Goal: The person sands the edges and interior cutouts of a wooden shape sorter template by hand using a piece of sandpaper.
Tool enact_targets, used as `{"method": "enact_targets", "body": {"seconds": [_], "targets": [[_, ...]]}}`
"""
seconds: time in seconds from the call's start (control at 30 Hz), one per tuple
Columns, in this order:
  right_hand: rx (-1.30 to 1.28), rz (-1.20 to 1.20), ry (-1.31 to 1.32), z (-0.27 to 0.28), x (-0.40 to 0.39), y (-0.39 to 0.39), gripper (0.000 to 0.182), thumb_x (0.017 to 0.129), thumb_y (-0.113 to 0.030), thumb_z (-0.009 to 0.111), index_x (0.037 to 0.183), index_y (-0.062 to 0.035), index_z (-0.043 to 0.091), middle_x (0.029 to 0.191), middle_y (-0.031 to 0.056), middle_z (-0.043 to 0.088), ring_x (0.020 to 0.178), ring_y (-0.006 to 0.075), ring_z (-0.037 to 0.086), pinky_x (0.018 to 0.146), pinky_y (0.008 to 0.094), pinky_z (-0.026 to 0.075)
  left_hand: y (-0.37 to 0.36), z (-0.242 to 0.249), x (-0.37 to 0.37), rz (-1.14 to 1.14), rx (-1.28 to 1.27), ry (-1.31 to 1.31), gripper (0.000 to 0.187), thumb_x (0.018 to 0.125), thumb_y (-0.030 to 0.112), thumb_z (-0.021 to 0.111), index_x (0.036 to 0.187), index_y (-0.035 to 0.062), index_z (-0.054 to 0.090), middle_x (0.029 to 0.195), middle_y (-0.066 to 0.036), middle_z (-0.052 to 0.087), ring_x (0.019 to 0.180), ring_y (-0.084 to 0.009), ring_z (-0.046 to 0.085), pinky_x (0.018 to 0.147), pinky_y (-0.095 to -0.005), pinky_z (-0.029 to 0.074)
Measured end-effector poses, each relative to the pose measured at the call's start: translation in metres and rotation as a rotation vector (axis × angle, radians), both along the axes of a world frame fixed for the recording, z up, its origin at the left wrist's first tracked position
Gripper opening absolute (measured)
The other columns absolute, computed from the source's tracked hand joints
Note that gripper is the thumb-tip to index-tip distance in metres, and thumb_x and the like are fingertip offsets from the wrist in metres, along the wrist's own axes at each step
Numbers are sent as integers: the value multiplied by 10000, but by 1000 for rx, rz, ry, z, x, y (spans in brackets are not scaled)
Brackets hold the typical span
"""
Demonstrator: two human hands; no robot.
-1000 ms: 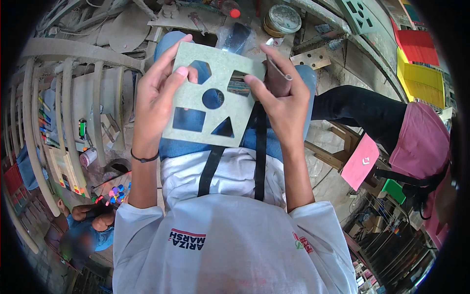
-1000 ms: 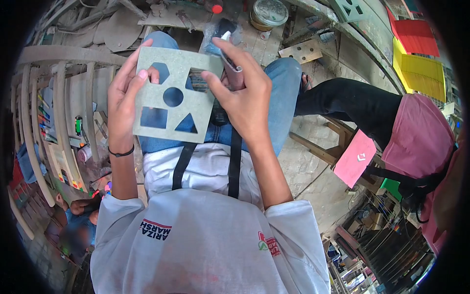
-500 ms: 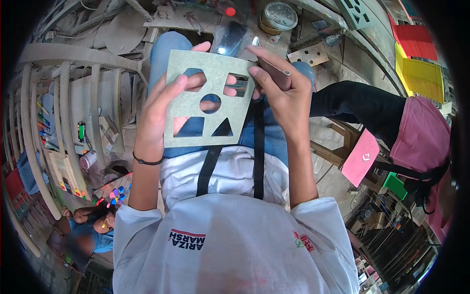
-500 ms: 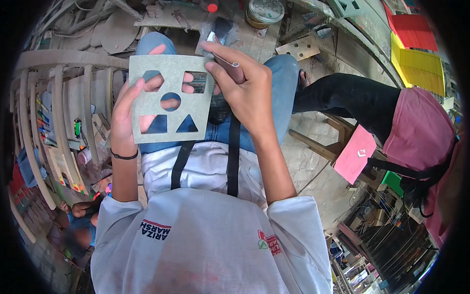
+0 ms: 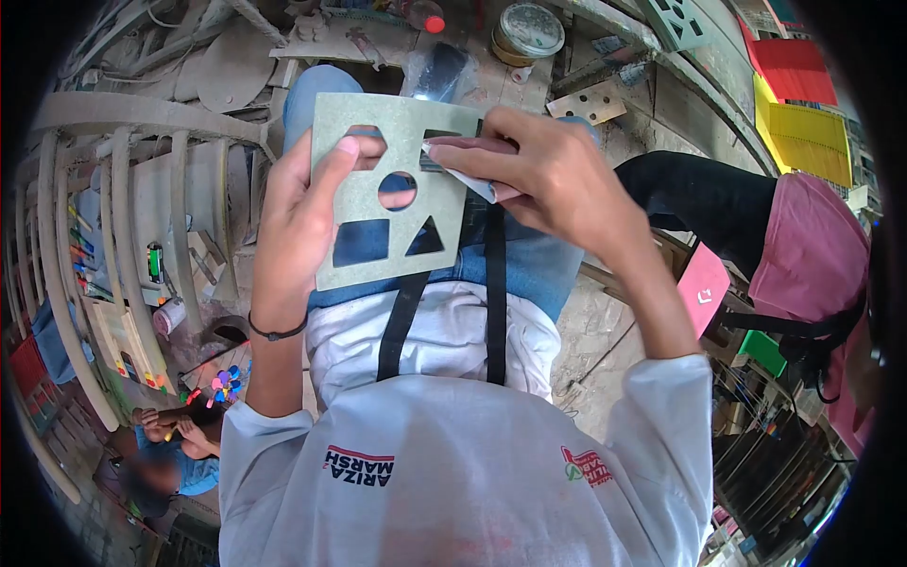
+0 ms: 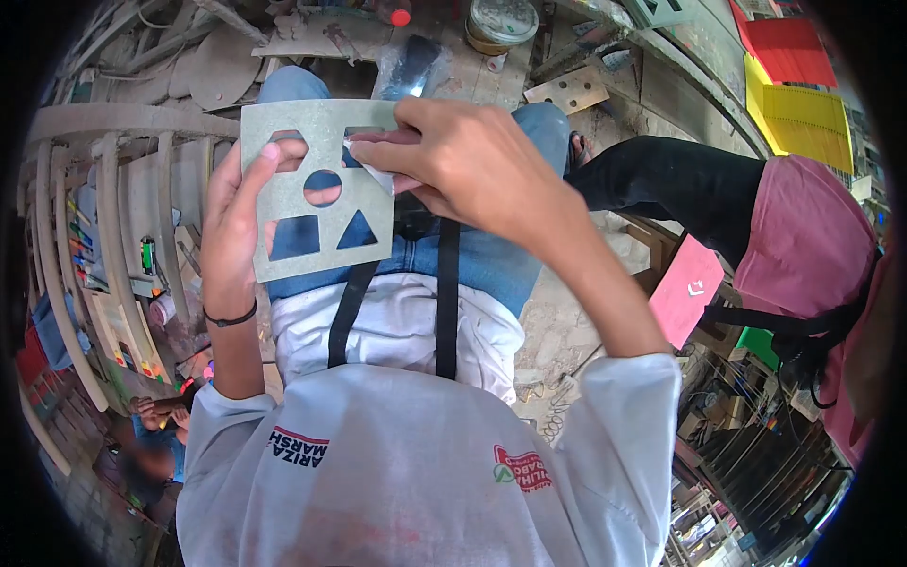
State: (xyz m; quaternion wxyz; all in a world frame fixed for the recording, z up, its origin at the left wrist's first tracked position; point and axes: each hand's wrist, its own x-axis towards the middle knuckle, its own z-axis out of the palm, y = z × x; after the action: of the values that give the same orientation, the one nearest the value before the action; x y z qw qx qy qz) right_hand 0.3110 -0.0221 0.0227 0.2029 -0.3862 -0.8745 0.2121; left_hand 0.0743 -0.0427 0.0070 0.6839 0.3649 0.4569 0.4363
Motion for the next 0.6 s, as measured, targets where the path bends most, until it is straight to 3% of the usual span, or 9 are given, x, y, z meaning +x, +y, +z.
{"method": "enact_targets", "body": {"seconds": [0.03,0.1,0.33,0.43,0.5,0.6], "targets": [[67,80,-57,2,1,6,615,613,25,704,1195,-175,680,833,76,557,720,270,578,611,374,484,1,-1,-3,-1,3,-1,276,1007,147,477,1158,-70,557,1073,-172,651,956,-197,647,840,-328,524],[126,224,-202,12,2,16,535,633,-10,725,1149,-144,681,876,69,556,777,263,601,627,377,504,5,0,-8,-152,121,310,275,1013,151,455,1153,-63,557,1040,-146,666,904,-155,642,837,-284,511],[213,310,-214,2,1,35,445,675,-42,743,1108,-126,679,884,62,565,804,257,618,656,378,526,7,13,-2,-176,46,209,275,1018,162,439,1167,-51,529,1052,-148,673,899,-147,641,843,-269,505],[152,272,-221,-1,4,34,435,685,-50,741,1110,-117,674,902,67,578,825,257,629,668,380,534,6,13,-3,-68,11,135,274,1021,163,435,1177,-48,515,1080,-155,668,891,-142,641,842,-266,503],[146,231,-288,-1,4,32,247,772,-134,689,1018,-118,709,900,83,631,838,258,671,648,379,545,7,9,-5,-87,67,150,271,1024,162,432,1165,-49,526,1070,-152,665,900,-147,644,834,-271,517],[164,249,-239,-3,-8,24,248,778,-134,694,1025,-111,702,890,89,632,829,268,671,647,390,543,9,-4,-2,-148,196,362,262,1026,156,427,1148,-47,539,1040,-138,659,912,-149,636,822,-278,534]]}}
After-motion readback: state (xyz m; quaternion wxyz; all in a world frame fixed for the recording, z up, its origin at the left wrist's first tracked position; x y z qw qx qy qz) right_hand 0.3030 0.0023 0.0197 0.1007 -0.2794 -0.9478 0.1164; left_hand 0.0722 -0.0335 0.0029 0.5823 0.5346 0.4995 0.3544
